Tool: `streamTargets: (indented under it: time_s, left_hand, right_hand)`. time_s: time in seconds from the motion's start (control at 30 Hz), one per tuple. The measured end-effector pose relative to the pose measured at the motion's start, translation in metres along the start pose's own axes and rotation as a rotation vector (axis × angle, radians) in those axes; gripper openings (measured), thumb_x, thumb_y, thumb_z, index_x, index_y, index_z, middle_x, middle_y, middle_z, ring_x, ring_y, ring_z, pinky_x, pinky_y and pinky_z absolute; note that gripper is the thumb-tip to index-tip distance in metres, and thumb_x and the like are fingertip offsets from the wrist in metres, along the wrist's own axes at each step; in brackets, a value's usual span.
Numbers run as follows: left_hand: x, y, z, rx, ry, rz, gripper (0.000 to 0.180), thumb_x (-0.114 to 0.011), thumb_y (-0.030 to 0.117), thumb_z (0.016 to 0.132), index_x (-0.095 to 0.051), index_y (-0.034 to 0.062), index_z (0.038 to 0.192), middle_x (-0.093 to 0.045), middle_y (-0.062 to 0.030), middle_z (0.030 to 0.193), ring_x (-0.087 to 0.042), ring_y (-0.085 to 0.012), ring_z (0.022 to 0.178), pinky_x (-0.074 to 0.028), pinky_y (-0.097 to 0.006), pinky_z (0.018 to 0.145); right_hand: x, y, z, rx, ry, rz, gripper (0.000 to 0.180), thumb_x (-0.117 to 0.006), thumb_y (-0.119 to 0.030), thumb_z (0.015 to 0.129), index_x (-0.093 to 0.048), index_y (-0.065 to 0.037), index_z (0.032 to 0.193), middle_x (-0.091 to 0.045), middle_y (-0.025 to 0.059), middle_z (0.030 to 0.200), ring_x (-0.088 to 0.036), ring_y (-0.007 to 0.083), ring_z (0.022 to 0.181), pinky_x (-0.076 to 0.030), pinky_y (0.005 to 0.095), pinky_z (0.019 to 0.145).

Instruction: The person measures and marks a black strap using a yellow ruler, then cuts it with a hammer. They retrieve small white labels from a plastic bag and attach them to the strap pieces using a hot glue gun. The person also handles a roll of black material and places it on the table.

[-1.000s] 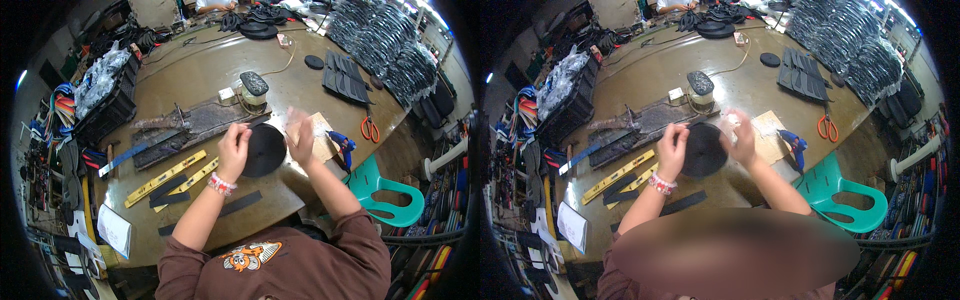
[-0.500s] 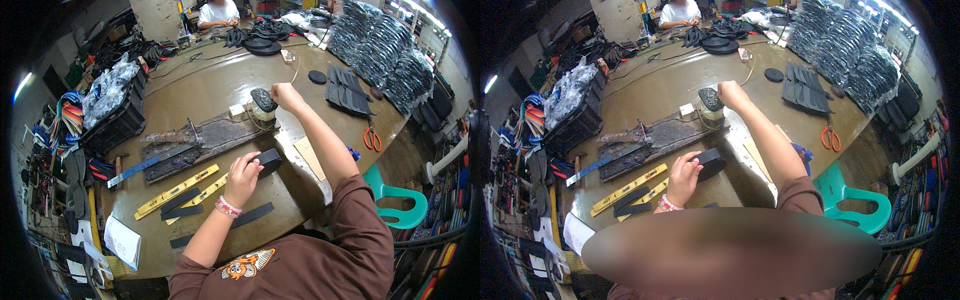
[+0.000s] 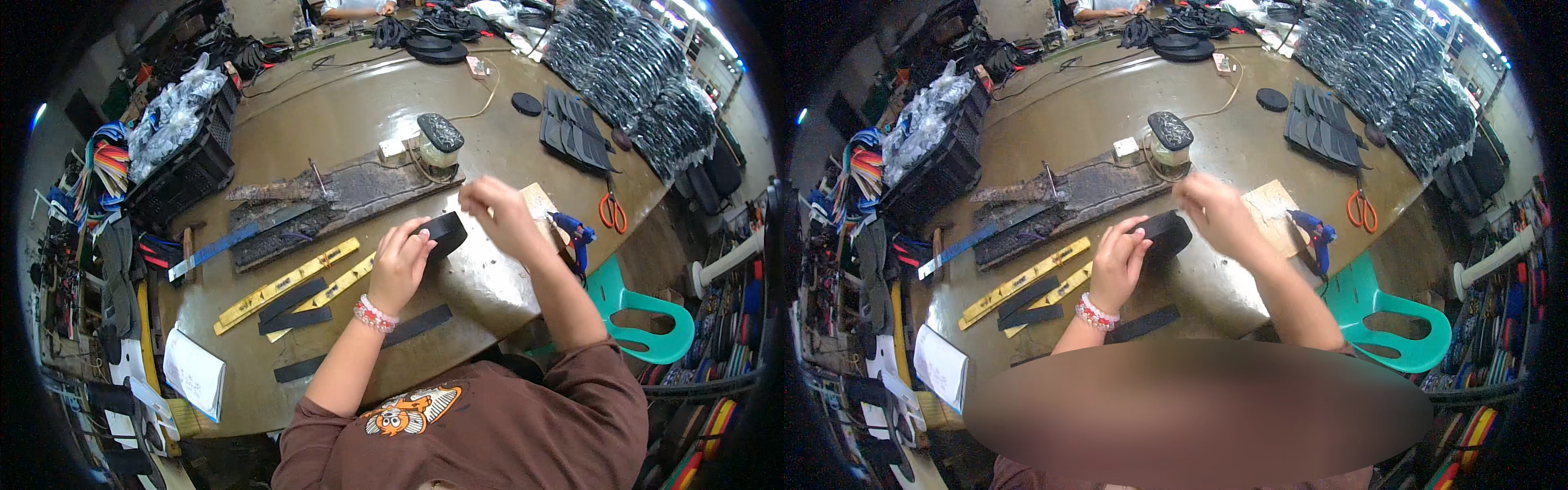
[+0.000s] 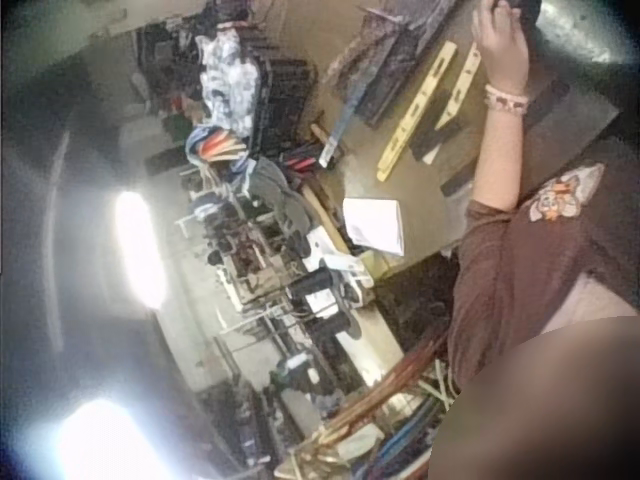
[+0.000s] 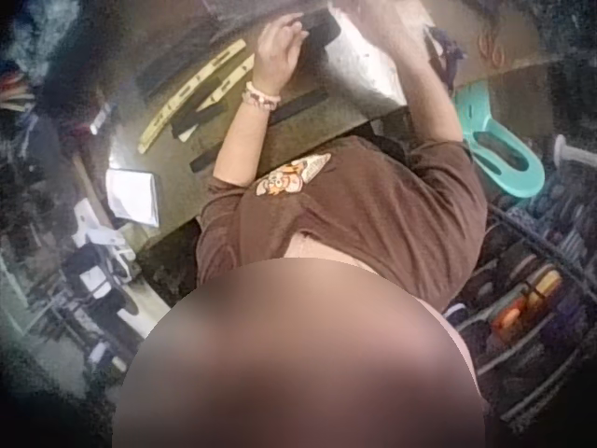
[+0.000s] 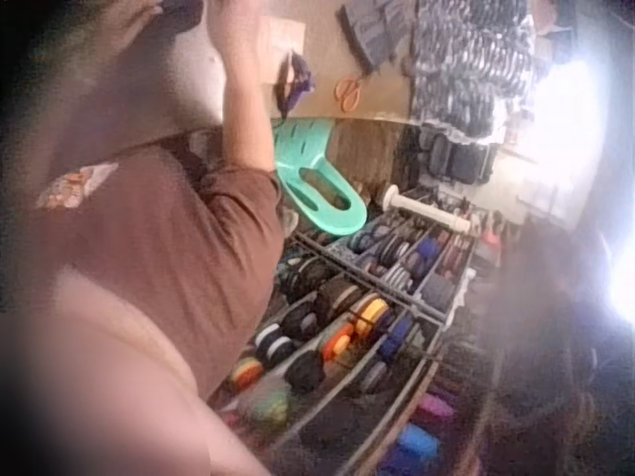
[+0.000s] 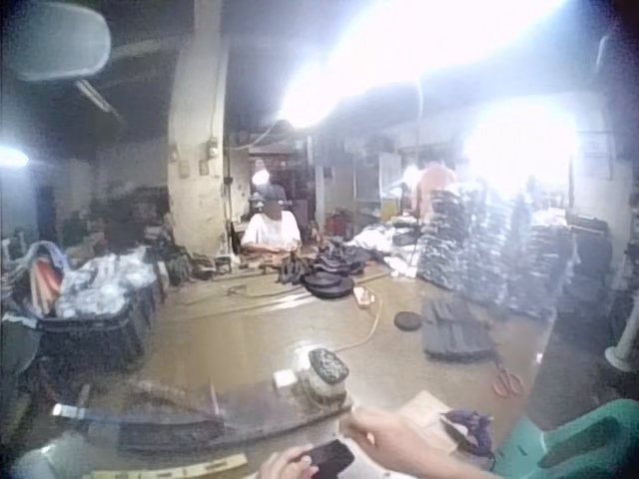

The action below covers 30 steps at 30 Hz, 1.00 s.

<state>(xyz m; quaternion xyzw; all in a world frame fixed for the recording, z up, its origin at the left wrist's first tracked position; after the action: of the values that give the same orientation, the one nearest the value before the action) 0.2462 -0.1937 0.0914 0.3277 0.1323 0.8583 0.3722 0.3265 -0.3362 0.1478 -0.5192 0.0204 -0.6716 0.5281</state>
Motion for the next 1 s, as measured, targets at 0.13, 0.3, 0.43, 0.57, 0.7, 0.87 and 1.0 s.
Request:
streamTargets:
  time_s: [0.13,0.3,0.43,0.57,0.7,0.87,1.0]
  left_hand:
    - [-0.001,-0.001,-0.003,-0.004,-0.008,-0.018,0.019,-0.067,0.006,0.079,-0.057,0.0014,0.094,-0.062,-0.0101,0.109,-0.059,-0.0297,0.084,-0.048,-0.038,0.074]
    - [0.001,-0.001,-0.002,-0.031,0.007,-0.026,0.018,-0.067,0.004,0.078,-0.057,0.0012,0.093,-0.062,-0.0109,0.109,-0.059,-0.0305,0.085,-0.048,-0.038,0.074]
    - [0.002,-0.002,-0.003,-0.053,-0.003,-0.025,0.019,-0.068,0.006,0.078,-0.056,0.0021,0.092,-0.062,-0.0112,0.11,-0.059,-0.0307,0.086,-0.048,-0.039,0.075]
    - [0.004,-0.006,-0.009,-0.003,0.018,-0.074,0.017,-0.067,0.008,0.079,-0.056,0.0018,0.09,-0.062,-0.0116,0.109,-0.06,-0.0305,0.087,-0.048,-0.039,0.075]
    - [0.015,-0.009,0.0,-0.003,-0.05,-0.135,0.016,-0.067,0.009,0.079,-0.057,0.0013,0.089,-0.062,-0.0126,0.109,-0.059,-0.0306,0.095,-0.047,-0.039,0.083]
    - [0.089,0.027,0.033,0.032,0.084,-0.31,0.03,-0.06,0.029,0.088,-0.059,0.0018,0.074,-0.058,-0.017,0.114,-0.056,-0.0302,0.106,-0.043,-0.04,0.092]
    - [0.145,0.111,0.035,-0.068,0.173,-1.272,0.028,-0.056,0.035,0.091,-0.053,0.0104,0.102,-0.052,-0.0102,0.103,-0.055,-0.0291,0.098,-0.051,-0.049,0.077]
  right_hand:
    - [-0.009,-0.012,-0.024,0.107,-0.037,-0.038,0.012,-0.059,-0.001,0.077,-0.056,-0.002,0.089,-0.057,0.0148,0.087,-0.058,0.0352,0.08,-0.047,0.0391,0.07]
    - [-0.002,-0.014,-0.021,0.209,0.096,-0.1,0.009,-0.056,0.0,0.075,-0.055,-0.002,0.084,-0.055,0.0143,0.084,-0.055,0.0339,0.081,-0.046,0.038,0.07]
    - [-0.027,-0.006,-0.025,0.089,0.045,-0.094,0.01,-0.056,0.0,0.075,-0.054,-0.002,0.084,-0.055,0.0133,0.083,-0.055,0.0324,0.082,-0.046,0.0392,0.07]
    - [-0.037,0.0,-0.033,0.094,0.048,-0.085,0.008,-0.057,0.0,0.08,-0.056,0.0,0.088,-0.057,0.0134,0.086,-0.056,0.0325,0.085,-0.046,0.0391,0.075]
    - [-0.037,-0.002,-0.041,0.109,0.085,-0.043,0.029,-0.059,-0.005,0.081,-0.054,-0.004,0.11,-0.056,0.0146,0.106,-0.053,0.0334,0.103,-0.044,0.0398,0.088]
    - [-0.054,-0.006,-0.049,0.058,-0.053,0.093,0.046,-0.062,0.0,0.08,-0.049,-0.005,0.124,-0.053,0.0148,0.12,-0.048,0.0321,0.115,-0.039,0.0393,0.098]
    - [-0.059,-0.007,-0.048,0.067,-0.08,0.129,0.045,-0.062,0.003,0.078,-0.051,-0.005,0.121,-0.055,0.0128,0.117,-0.051,0.0311,0.112,-0.042,0.0381,0.096]
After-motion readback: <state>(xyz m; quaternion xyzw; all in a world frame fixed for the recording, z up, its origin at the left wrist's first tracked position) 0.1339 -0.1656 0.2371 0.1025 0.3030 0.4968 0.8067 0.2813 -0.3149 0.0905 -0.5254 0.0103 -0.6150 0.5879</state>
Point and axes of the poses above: each hand's wrist, its own z-axis towards the middle knuckle, its own x-axis out of the back of the hand, y = z × x, the point moved 6 cm from there along z, towards the middle knuckle
